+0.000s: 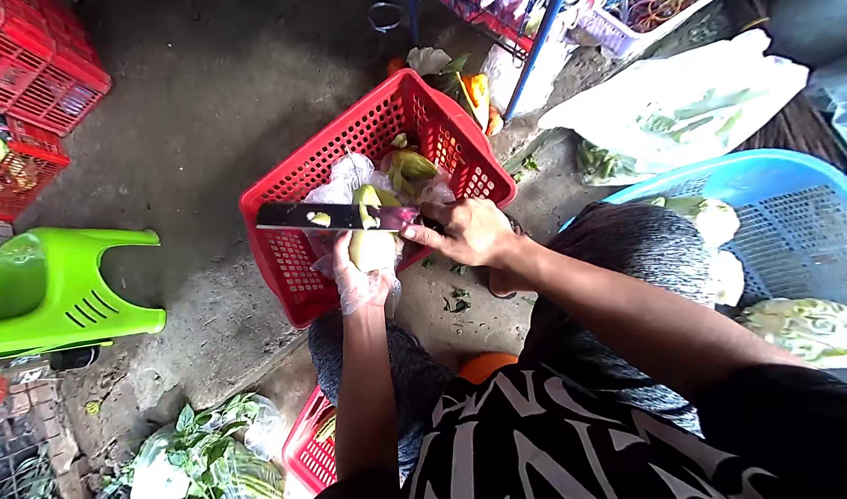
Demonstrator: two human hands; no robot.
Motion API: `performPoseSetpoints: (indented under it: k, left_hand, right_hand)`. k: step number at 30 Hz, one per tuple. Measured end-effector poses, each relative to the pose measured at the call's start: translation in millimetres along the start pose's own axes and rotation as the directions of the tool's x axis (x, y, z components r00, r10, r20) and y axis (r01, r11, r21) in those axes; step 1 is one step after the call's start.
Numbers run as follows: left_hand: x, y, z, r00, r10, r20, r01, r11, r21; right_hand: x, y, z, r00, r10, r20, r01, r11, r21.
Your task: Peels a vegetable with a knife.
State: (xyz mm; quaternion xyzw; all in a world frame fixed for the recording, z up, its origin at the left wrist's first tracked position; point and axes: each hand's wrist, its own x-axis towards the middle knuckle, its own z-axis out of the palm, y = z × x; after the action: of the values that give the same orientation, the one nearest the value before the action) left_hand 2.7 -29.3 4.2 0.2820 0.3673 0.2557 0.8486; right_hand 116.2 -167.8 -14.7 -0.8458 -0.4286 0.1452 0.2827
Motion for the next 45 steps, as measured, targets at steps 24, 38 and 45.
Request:
performPoseSetpoints:
  k: [24, 38, 45]
  left_hand:
    - [6, 6, -19, 0.994, 0.105, 0.015, -0.104, 0.993, -0.057]
    - [22, 7, -29, 0.935, 0.043, 0.352, -0.053, 0.998, 0.02]
    - [14, 4, -14, 0.987, 0.086, 0.138, -0.074, 0.993, -0.09]
  right_hand:
    - [-8, 8, 10, 0.924, -0.288, -0.251, 0.312, 0.948, 0.06]
    - [-9, -1, 33, 0.742, -0.553, -0.38, 0.423, 0.825, -0.375]
    - [-8, 1, 30, 0.803, -0.485, -0.346, 0.385, 0.866, -0.32]
